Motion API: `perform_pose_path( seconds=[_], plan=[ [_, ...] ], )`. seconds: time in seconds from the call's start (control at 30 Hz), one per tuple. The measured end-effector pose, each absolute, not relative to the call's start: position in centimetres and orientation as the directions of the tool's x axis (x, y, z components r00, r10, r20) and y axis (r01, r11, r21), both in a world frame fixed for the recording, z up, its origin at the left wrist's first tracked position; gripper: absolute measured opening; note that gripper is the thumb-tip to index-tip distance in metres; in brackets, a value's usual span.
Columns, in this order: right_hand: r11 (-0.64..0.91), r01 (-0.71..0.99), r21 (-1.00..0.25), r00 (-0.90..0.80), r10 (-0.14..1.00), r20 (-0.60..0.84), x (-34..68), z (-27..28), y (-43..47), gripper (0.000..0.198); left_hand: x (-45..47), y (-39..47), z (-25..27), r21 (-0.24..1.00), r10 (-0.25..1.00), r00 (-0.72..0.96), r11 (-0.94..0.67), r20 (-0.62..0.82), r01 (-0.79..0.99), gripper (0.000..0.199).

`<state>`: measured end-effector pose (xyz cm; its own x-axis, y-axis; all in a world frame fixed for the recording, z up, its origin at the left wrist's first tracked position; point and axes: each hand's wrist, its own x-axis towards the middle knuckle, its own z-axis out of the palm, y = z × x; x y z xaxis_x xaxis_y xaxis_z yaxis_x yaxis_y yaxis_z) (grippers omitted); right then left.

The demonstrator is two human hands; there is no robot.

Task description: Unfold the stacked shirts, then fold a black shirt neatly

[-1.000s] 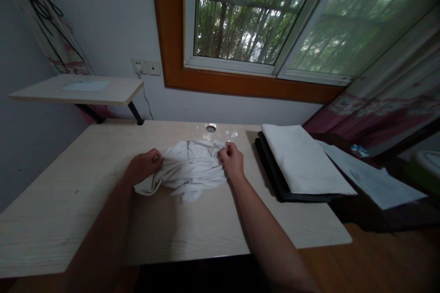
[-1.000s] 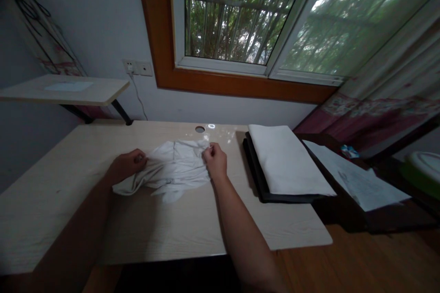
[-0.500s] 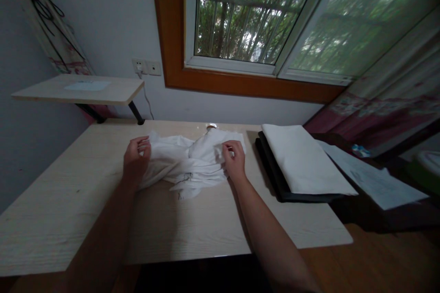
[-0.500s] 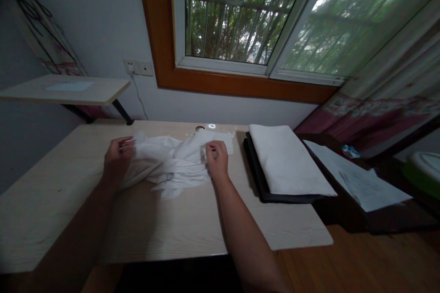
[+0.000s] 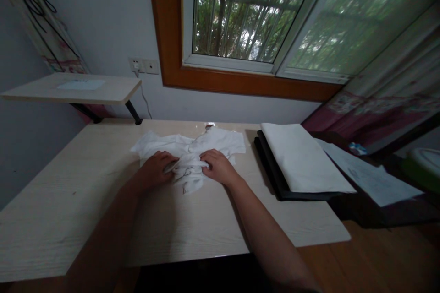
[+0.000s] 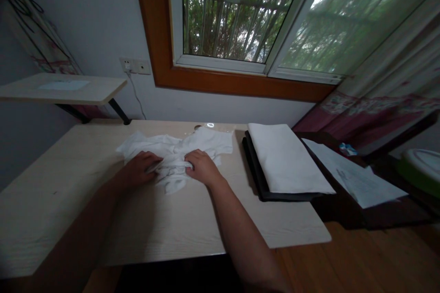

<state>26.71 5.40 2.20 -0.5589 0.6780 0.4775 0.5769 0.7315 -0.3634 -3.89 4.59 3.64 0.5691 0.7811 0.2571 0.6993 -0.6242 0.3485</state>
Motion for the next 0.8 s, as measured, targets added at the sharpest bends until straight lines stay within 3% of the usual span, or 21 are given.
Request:
perform_pose_path(
  seconds=[0.1, 0.23, 0.4, 0.57, 0.67, 0.73, 0.8],
  plan=[
    [0.679, 0.629, -0.379, -0.444, 0.714, 0.541, 27.3, 2.1, 5.6, 0.026, -4.5, 5.0, 3.6, 0.326, 0.819, 0.505, -0.573, 0.274, 0.752, 0.028],
    [0.595, 0.698, -0.397, -0.237, 0.716, 0.657, 28.0, 2.4, 5.5, 0.026, -5.5, 5.2, 3.8, 0.323, 0.841, 0.314, -0.475, 0.441, 0.819, 0.028],
    [0.481, 0.783, -0.394, -0.012, 0.645, 0.764, 28.8, 2.7, 5.3, 0.028, -6.2, 4.5, 4.3, 0.409, 0.753, 0.055, -0.417, 0.656, 0.812, 0.032],
    [0.421, 0.758, -0.498, 0.234, 0.537, 0.811, 30.3, 3.0, 5.1, 0.024, -6.6, 3.2, 5.0, 0.511, 0.683, -0.159, -0.351, 0.713, 0.784, 0.029],
    [0.447, 0.637, -0.628, 0.373, 0.535, 0.758, 30.9, 2.9, 5.1, 0.015, -7.1, 2.8, 5.3, 0.600, 0.752, -0.114, -0.414, 0.649, 0.685, 0.033],
    [0.465, 0.510, -0.724, 0.461, 0.563, 0.686, 31.0, 2.8, 5.2, 0.012, -7.2, 2.8, 5.3, 0.686, 0.844, 0.049, -0.467, 0.534, 0.558, 0.040],
    [0.468, 0.379, -0.798, 0.549, 0.580, 0.601, 31.0, 2.7, 5.3, 0.014, -6.9, 3.1, 5.1, 0.793, 0.908, 0.235, -0.418, 0.347, 0.443, 0.049]
  ],
)
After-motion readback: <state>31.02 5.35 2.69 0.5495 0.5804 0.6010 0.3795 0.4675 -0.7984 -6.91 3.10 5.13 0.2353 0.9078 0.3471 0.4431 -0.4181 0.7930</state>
